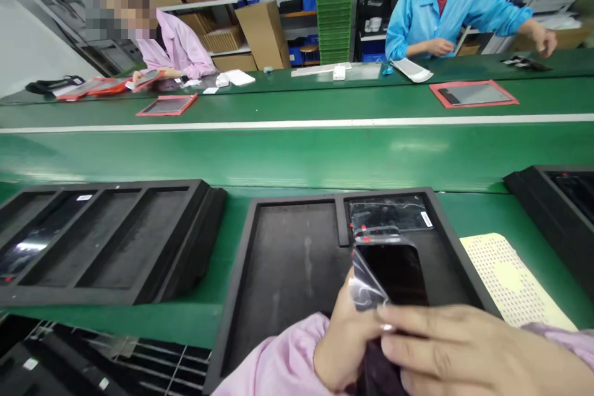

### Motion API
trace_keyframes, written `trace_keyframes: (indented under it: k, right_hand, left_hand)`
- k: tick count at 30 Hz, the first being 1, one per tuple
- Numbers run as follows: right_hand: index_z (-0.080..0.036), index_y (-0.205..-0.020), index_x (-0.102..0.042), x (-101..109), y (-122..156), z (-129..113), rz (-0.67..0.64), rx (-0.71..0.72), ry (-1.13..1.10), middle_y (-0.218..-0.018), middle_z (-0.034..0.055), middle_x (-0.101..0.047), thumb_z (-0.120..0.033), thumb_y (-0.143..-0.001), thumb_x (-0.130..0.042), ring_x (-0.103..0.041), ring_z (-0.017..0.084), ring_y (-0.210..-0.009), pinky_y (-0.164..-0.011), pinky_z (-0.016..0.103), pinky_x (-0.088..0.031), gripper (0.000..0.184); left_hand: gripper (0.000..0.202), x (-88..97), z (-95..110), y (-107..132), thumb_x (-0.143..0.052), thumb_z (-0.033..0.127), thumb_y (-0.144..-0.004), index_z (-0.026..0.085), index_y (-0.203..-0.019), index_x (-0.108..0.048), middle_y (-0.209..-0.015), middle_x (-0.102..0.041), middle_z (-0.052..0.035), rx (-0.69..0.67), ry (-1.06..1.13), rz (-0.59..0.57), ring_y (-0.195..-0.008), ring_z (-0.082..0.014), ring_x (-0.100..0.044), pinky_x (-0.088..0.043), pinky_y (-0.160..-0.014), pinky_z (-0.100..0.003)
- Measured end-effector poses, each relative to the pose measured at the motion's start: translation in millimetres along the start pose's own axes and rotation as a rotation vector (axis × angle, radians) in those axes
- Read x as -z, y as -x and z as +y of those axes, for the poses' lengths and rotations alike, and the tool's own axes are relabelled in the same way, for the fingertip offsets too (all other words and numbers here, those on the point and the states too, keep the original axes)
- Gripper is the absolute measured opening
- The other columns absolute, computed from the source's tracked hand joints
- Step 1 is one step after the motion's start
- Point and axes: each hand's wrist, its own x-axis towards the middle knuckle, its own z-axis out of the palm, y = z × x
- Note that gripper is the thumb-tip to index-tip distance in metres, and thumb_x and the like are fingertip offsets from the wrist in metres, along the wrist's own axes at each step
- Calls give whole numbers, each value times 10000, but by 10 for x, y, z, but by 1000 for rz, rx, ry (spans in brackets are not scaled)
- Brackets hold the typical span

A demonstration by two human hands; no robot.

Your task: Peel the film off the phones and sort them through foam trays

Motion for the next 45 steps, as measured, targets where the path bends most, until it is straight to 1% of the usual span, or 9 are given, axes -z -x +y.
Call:
trace_keyframes:
  k: [3, 6, 10, 14, 22, 26, 30, 37, 45]
  right_hand:
    - [-128, -1012, -644, -127, 71, 91, 135, -109, 80, -1275, 97, -522, -82, -901, -379, -342, 271, -1277, -992, 453, -432, 291]
    - [-159, -959, -625, -277, 107, 252, 231, -244, 60, -1308, 168, -455, -156, -899, -469, -346, 331, -1254, -923, 545, -422, 167]
    - [-202, -732, -566, -461, 11, 425, 405, -415, 72, -1116, 114, -520, -270, -926, -509, -476, 308, -1079, -847, 503, -430, 213]
    - [-203, -644, -485, -602, -87, 474, 547, -625, 96, -958, 75, -517, -270, -906, -504, -544, 246, -903, -735, 396, -462, 272]
    - [-204, -625, -472, -678, -90, 481, 599, -713, -29, -972, 68, -498, -237, -874, -529, -526, 212, -926, -769, 341, -433, 257]
    - [-197, -603, -444, -675, -111, 462, 634, -792, -139, -977, 75, -492, -241, -850, -532, -511, 209, -945, -816, 355, -411, 265]
    - [-198, -577, -434, -677, -130, 461, 658, -920, -221, -954, 62, -503, -299, -814, -538, -517, 210, -922, -791, 358, -419, 278]
    - [-205, -547, -473, -714, -98, 473, 689, -951, -266, -942, 61, -517, -374, -777, -558, -525, 221, -887, -745, 355, -437, 297]
    - [-212, -514, -479, -673, -80, 407, 677, -1016, -329, -939, 57, -534, -454, -729, -583, -523, 260, -955, -709, 348, -431, 340]
  left_hand:
    - [281, 6, -35, -42, -764, 274, -617, 184, -858, -653, -800, -660, -14, -33, 91, 31, -757, -179, -592, -429, -733, -291]
    - [337, 27, -73, -90, -687, 372, -719, 188, -991, -616, -889, -669, -34, -43, 207, 65, -801, -190, -607, -431, -750, -303]
    - [232, 30, -69, -130, -661, 300, -684, 173, -876, -633, -801, -664, -13, -28, 318, 142, -753, -172, -596, -429, -727, -277]
    - [222, 21, -47, -141, -640, 263, -638, 178, -843, -626, -780, -652, -6, 13, 318, 163, -726, -160, -580, -427, -710, -270]
    - [201, -16, -21, -166, -634, 252, -628, 155, -804, -622, -742, -653, -10, 124, 374, 216, -739, -179, -598, -440, -711, -265]
    - [143, -4, 3, -181, -597, 270, -705, 136, -725, -643, -638, -652, -13, 239, 377, 240, -590, -147, -592, -450, -605, -244]
    - [236, 26, 11, -218, -527, 303, -768, 123, -709, -668, -611, -656, -41, 324, 365, 160, -606, -188, -621, -485, -640, -297]
    - [225, -19, 5, -207, -493, 264, -780, 126, -719, -661, -630, -650, -48, 229, 354, 79, -674, -209, -633, -486, -710, -314]
    - [182, -35, -21, -153, -511, 265, -759, 136, -668, -602, -583, -599, -15, 190, 291, 143, -525, -129, -539, -402, -562, -237]
